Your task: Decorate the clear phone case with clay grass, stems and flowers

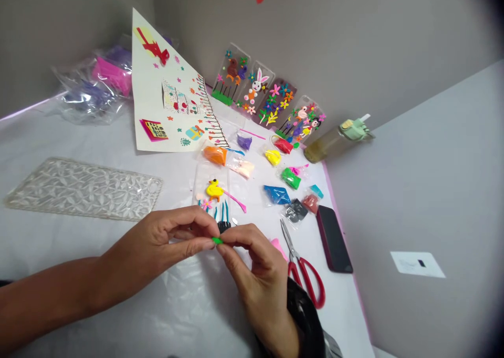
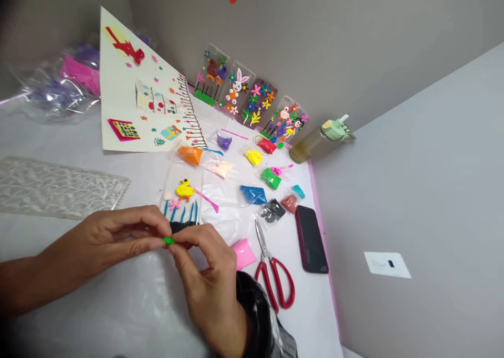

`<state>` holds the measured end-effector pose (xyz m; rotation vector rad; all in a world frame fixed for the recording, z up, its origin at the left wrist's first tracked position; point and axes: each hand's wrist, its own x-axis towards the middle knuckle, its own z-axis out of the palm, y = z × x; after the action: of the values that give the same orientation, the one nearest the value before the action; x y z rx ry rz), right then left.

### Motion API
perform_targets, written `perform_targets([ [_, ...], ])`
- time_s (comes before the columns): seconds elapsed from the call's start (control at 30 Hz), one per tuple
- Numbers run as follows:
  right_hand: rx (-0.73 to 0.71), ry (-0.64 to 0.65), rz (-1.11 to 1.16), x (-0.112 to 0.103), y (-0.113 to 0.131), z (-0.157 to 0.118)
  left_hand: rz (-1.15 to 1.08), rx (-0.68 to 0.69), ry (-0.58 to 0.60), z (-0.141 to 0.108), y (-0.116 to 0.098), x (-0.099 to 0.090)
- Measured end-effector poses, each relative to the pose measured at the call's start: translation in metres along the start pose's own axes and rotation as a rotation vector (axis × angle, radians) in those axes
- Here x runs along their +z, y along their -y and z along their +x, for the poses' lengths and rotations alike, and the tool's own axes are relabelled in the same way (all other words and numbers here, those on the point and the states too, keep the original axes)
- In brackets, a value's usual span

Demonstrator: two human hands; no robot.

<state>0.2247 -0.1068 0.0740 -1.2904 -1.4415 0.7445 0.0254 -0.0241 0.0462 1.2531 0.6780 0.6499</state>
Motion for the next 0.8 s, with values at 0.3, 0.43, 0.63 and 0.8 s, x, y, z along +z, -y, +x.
perform_targets([
  [0.3,-0.005,-0.009,-0.013,0.0009,-0.0013,0.0013,0.033,0.019,-0.015,0.0025,-0.0002,0.0013],
  [0.43,-0.029,-0.02,-0.018,0.0009,-0.0013,0.0012,0.038,0.006,-0.013,0.0024,-0.0002,0.001],
  [0.63,-0.053,-0.009,-0.054,0.0007,-0.0012,0.0019,0.061,-0.007,-0.03,0.0027,-0.0011,0.0022],
  [0.8,-0.058,-0.009,-0.06,0.0008,-0.0019,0.0009,0.059,-0.014,-0.029,0.0026,-0.001,0.0014],
])
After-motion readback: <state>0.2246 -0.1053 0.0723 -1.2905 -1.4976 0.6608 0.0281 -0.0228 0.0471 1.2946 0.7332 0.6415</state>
